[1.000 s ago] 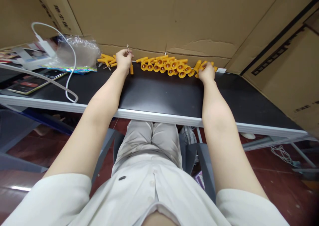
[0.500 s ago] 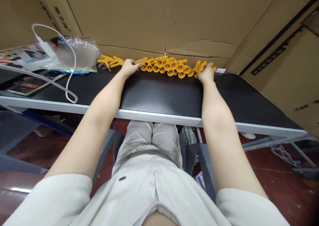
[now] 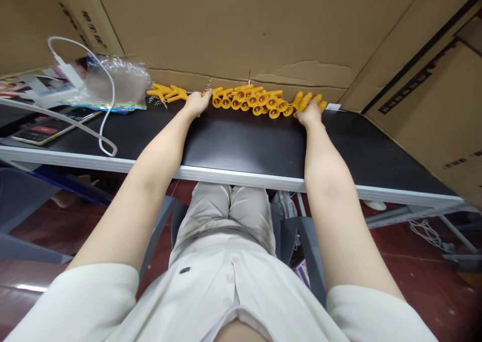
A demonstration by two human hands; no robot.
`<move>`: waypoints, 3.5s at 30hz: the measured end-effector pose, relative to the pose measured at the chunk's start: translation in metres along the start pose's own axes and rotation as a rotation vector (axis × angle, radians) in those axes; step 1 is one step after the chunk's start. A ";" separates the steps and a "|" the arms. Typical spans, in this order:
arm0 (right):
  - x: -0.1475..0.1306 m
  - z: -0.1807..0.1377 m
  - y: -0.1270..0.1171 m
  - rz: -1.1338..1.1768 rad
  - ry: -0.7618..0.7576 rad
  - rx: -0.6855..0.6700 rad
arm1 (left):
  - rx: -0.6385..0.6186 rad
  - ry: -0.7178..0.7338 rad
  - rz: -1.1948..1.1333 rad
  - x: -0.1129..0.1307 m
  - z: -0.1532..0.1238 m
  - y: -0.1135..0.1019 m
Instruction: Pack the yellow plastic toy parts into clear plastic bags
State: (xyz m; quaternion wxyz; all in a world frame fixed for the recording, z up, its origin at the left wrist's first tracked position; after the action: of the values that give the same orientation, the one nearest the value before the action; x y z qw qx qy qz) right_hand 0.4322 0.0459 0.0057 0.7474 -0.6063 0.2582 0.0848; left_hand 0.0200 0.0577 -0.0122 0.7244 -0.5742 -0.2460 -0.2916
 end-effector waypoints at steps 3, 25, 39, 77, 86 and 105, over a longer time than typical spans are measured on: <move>-0.003 -0.005 -0.001 -0.062 0.040 -0.067 | -0.012 -0.016 0.054 0.012 -0.008 -0.003; -0.061 -0.031 -0.023 0.004 -0.299 0.099 | -0.085 0.136 0.217 0.010 -0.004 0.006; -0.125 -0.072 0.014 -0.214 -0.763 -0.236 | -0.149 0.251 0.417 0.022 -0.011 0.007; -0.119 -0.062 0.027 -0.198 -0.795 -0.157 | -0.069 0.397 0.207 0.048 -0.023 0.015; -0.117 -0.049 0.033 -0.130 -0.876 -0.134 | -0.096 0.227 0.272 0.034 -0.015 0.020; -0.110 -0.038 0.040 -0.028 -0.830 -0.186 | -0.282 0.229 0.204 0.052 -0.038 0.005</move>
State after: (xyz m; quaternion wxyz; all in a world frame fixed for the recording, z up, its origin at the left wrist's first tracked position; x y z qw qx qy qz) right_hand 0.3100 0.0407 0.0203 0.7310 -0.5892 -0.0813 0.3346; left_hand 0.0605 0.0147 0.0121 0.6859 -0.6550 -0.0594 -0.3116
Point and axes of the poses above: each hand's wrist, its own z-axis towards the middle knuckle, its own y-axis out of the palm, x = y × z, the point moved 1 cm from there along z, towards the middle knuckle, and after that the axes turned 10 degrees about -x, right-handed, at the moved point
